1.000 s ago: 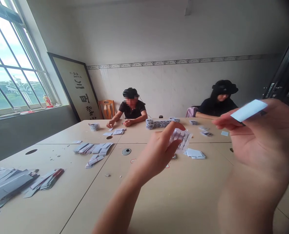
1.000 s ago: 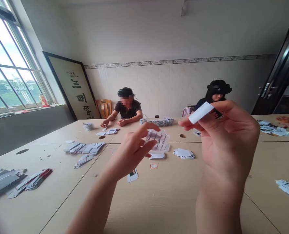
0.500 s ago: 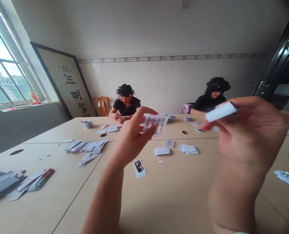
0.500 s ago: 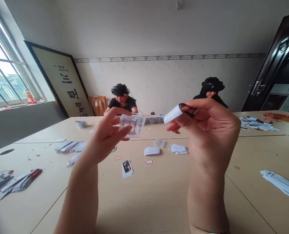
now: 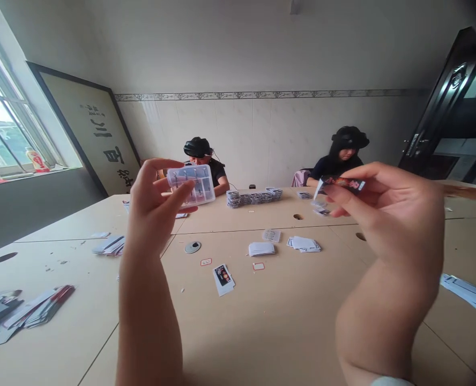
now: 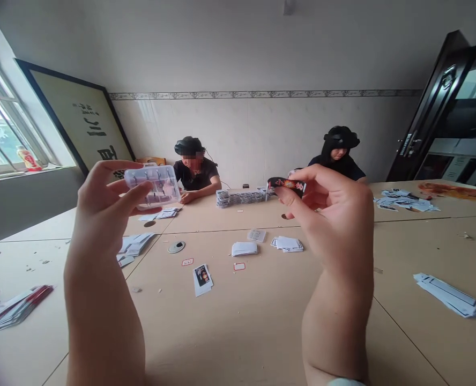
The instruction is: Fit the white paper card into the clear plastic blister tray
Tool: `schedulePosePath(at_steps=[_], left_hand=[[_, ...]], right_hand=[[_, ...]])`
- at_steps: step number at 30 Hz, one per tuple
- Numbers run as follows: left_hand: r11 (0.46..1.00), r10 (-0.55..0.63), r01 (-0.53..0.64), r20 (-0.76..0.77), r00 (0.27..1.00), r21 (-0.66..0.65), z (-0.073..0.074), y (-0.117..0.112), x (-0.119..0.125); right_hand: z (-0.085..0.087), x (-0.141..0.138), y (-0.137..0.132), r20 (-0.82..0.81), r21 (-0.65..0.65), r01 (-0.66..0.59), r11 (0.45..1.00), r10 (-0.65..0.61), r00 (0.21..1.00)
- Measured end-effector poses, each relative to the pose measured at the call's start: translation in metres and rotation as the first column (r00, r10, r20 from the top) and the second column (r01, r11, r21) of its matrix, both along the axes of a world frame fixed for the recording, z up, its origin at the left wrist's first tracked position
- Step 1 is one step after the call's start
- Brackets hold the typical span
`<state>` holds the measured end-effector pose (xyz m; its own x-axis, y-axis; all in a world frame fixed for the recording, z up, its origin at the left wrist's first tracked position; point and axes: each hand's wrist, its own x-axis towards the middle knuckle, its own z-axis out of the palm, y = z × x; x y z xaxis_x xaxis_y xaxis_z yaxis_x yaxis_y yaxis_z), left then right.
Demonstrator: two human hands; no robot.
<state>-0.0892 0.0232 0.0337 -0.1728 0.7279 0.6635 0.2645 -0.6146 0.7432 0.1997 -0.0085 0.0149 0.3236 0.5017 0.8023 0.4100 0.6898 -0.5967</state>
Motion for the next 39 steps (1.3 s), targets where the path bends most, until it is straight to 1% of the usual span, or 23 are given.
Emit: schedulePosePath(at_steps=[3,6,9,11,13,16,19,23,25,27,29,31,33,36,39], left_hand=[[0.994,-0.107,0.107,-0.015,0.994,-0.021,-0.001,0.002,0.005],[0.973,-0.222,0.214,-0.099,0.970,-0.084,-0.006,0.007,0.016],[0.937,-0.343,0.324,-0.162,0.925,-0.132,-0.011,0.008,0.027],[0.904,-0.419,0.396,-0.155,0.895,-0.160,-0.013,0.008,0.033],[0.874,-0.476,0.452,-0.128,0.870,-0.178,-0.015,0.006,0.038],[0.847,-0.524,0.503,-0.104,0.846,-0.173,-0.017,0.003,0.041],[0.844,-0.530,0.510,-0.114,0.840,-0.165,-0.017,0.002,0.042],[0.845,-0.530,0.510,-0.127,0.839,-0.160,-0.016,0.001,0.041],[0.844,-0.534,0.513,-0.146,0.833,-0.160,-0.016,0.001,0.039],[0.842,-0.537,0.513,-0.175,0.825,-0.167,-0.016,0.001,0.038],[0.845,-0.533,0.504,-0.200,0.822,-0.177,-0.017,0.001,0.038],[0.853,-0.520,0.490,-0.211,0.828,-0.179,-0.017,0.001,0.041],[0.855,-0.517,0.486,-0.211,0.830,-0.181,-0.018,0.002,0.045],[0.826,-0.562,0.532,-0.191,0.805,-0.188,-0.020,0.003,0.052],[0.804,-0.593,0.570,-0.173,0.786,-0.167,-0.022,0.005,0.056]], right_hand=[[-0.001,-0.005,-0.001,0.074,-0.020,-0.070,0.997,0.071,0.995],[-0.002,-0.014,-0.001,0.114,-0.060,-0.213,0.975,0.219,0.969],[-0.004,-0.025,0.000,0.139,-0.126,-0.349,0.929,0.365,0.921],[-0.005,-0.033,0.001,0.128,-0.177,-0.392,0.903,0.416,0.900],[-0.008,-0.040,0.003,0.111,-0.199,-0.418,0.886,0.444,0.889],[-0.009,-0.047,0.006,0.101,-0.169,-0.446,0.879,0.466,0.879],[-0.007,-0.049,0.008,0.076,-0.113,-0.453,0.884,0.462,0.884],[-0.004,-0.046,0.012,0.031,0.057,-0.367,0.928,0.366,0.930],[-0.004,-0.043,0.016,0.020,0.143,-0.329,0.933,0.330,0.944],[-0.005,-0.040,0.019,0.014,0.188,-0.308,0.932,0.311,0.950],[-0.006,-0.039,0.020,0.019,0.200,-0.307,0.931,0.309,0.951],[-0.006,-0.038,0.018,0.041,0.171,-0.331,0.928,0.329,0.943],[-0.006,-0.039,0.016,0.072,0.091,-0.365,0.927,0.359,0.931],[-0.007,-0.040,0.014,0.133,-0.089,-0.383,0.920,0.392,0.910],[-0.008,-0.043,0.016,0.156,-0.188,-0.400,0.897,0.429,0.890]])
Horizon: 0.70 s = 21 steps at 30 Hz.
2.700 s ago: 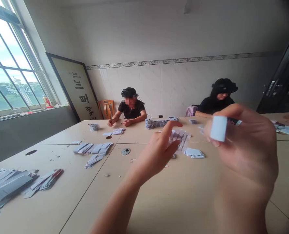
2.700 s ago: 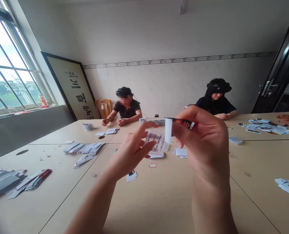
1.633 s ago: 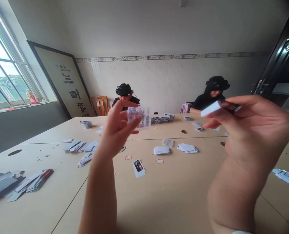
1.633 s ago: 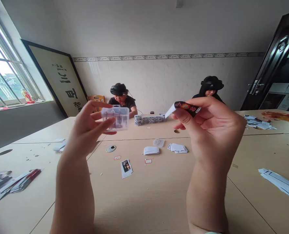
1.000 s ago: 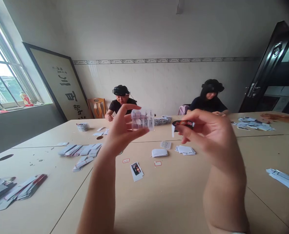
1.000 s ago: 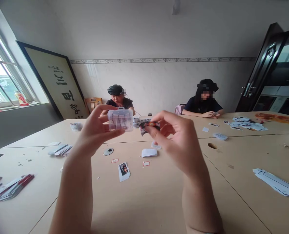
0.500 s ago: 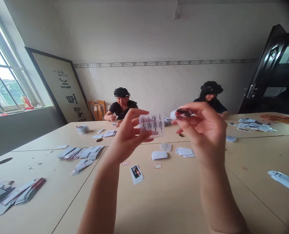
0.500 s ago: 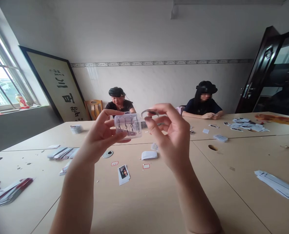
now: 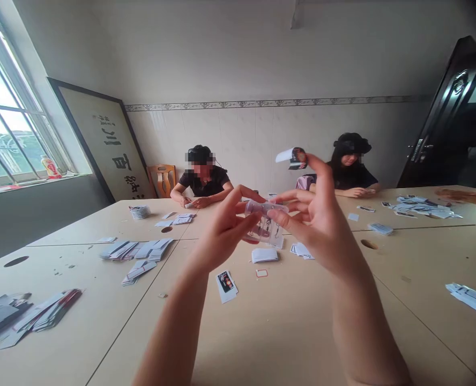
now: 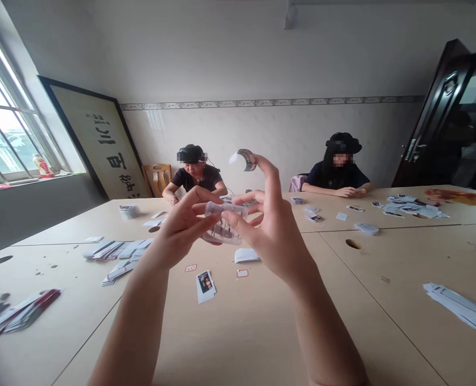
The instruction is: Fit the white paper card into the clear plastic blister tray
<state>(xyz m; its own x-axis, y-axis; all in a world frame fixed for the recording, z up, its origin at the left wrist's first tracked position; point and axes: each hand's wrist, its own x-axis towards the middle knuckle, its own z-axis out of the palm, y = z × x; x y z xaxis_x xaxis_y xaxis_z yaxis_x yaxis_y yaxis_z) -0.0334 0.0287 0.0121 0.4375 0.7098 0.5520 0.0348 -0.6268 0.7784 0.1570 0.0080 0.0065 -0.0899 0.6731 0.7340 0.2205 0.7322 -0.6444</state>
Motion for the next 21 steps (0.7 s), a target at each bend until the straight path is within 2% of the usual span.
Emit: schedulePosePath(at_steps=[8,14,21], left_hand=[[0.995,0.087,-0.082,0.085,0.993,-0.065,0.002,0.000,-0.005],[0.995,0.082,-0.073,0.125,0.989,-0.075,0.003,-0.003,-0.004],[0.997,0.082,-0.081,0.095,0.992,-0.019,0.006,-0.017,-0.001]], right_hand=[[-0.001,-0.001,0.007,-0.033,-0.073,-0.052,0.996,0.050,0.998],[-0.003,-0.002,0.007,-0.004,-0.098,-0.087,0.991,0.087,0.996],[-0.002,-0.003,0.010,-0.062,-0.129,-0.191,0.973,0.184,0.981]])
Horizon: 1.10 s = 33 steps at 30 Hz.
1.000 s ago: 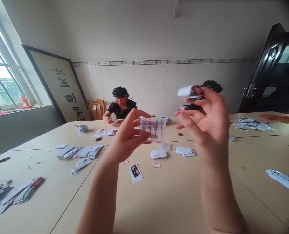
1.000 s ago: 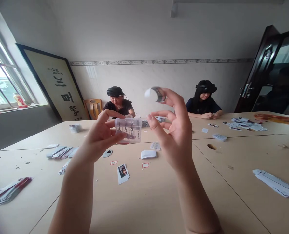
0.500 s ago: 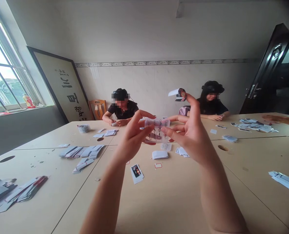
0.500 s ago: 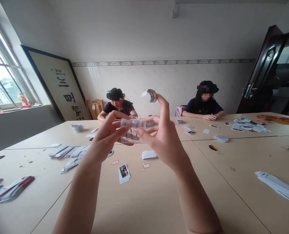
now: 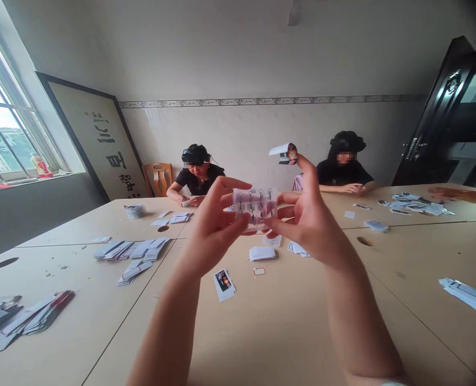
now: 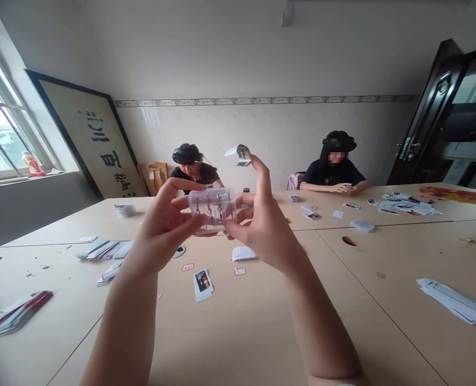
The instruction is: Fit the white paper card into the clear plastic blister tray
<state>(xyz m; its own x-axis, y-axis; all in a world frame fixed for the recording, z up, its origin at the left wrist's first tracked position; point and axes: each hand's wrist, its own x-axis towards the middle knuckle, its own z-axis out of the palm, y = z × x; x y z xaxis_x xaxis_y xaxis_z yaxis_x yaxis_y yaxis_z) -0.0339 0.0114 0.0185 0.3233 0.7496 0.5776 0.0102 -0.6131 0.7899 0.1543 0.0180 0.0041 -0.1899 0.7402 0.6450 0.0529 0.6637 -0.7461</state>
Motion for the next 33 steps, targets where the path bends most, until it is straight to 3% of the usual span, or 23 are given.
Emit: schedulePosePath(at_steps=[6,15,21,27,29,33], left_hand=[[0.992,0.106,-0.103,-0.041,0.993,0.074,0.000,-0.011,0.004],[0.998,0.046,-0.045,-0.013,0.999,0.034,0.002,-0.016,0.003],[0.994,0.090,-0.090,-0.003,0.996,0.068,0.001,-0.026,0.005],[0.987,0.131,-0.129,-0.017,0.991,0.093,0.000,-0.033,0.010],[0.985,0.139,-0.137,-0.009,0.990,0.104,0.000,-0.033,0.010],[0.979,0.152,-0.153,0.018,0.988,0.132,-0.002,-0.033,0.010]], right_hand=[[0.000,0.000,-0.002,-0.040,0.001,-0.018,1.000,0.018,0.999],[0.000,0.008,-0.014,-0.033,0.027,-0.100,0.995,0.101,0.994],[0.002,0.008,-0.016,0.000,0.050,-0.022,0.999,0.022,1.000],[0.007,0.009,-0.023,-0.069,-0.023,-0.189,0.982,0.187,0.980],[0.006,0.010,-0.023,-0.052,0.006,-0.151,0.989,0.151,0.987],[0.002,0.010,-0.019,0.023,0.140,0.069,0.988,-0.073,0.997]])
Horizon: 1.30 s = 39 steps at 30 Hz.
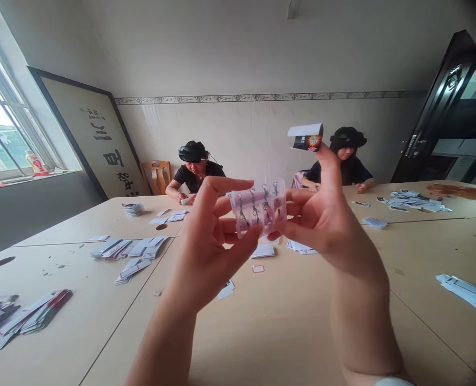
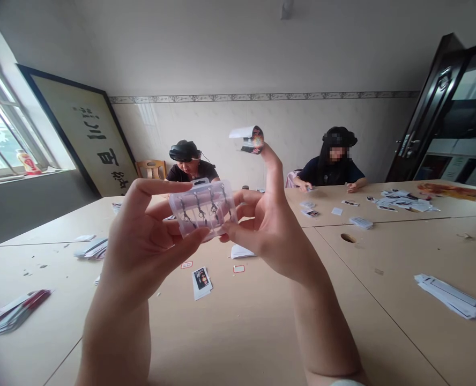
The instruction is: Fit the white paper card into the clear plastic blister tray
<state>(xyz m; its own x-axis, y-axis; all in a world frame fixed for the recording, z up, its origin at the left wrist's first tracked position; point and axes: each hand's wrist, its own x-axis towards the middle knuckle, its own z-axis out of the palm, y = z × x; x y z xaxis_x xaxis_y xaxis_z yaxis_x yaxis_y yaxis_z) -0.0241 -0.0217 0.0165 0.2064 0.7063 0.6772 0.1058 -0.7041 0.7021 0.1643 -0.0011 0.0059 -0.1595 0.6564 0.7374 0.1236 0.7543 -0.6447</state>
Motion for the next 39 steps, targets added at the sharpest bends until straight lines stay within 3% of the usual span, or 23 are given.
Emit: schedulePosePath(at_steps=[3,7,10,19,29,39], left_hand=[[1.000,0.004,-0.004,-0.003,1.000,0.007,-0.001,-0.001,0.001],[1.000,0.014,-0.014,-0.015,1.000,-0.004,0.000,-0.004,0.002],[1.000,0.021,-0.021,-0.018,1.000,-0.001,0.001,-0.006,0.003],[1.000,0.013,-0.013,0.004,1.000,-0.003,-0.001,-0.003,0.006],[0.996,-0.058,0.054,0.051,0.997,0.071,-0.002,0.007,0.001],[0.991,-0.058,0.054,0.026,0.998,0.121,-0.003,0.006,0.001]], right_hand=[[-0.001,-0.001,0.001,0.003,0.024,0.035,0.999,-0.035,0.999],[0.003,-0.001,-0.001,-0.105,-0.116,-0.222,0.968,0.210,0.972],[0.005,-0.001,-0.002,-0.179,-0.151,-0.330,0.932,0.302,0.936],[0.004,-0.001,-0.001,-0.187,-0.144,-0.236,0.961,0.208,0.960],[0.006,-0.002,-0.005,-0.194,-0.147,-0.314,0.938,0.284,0.939],[0.003,-0.004,-0.002,-0.214,-0.127,-0.329,0.936,0.298,0.930]])
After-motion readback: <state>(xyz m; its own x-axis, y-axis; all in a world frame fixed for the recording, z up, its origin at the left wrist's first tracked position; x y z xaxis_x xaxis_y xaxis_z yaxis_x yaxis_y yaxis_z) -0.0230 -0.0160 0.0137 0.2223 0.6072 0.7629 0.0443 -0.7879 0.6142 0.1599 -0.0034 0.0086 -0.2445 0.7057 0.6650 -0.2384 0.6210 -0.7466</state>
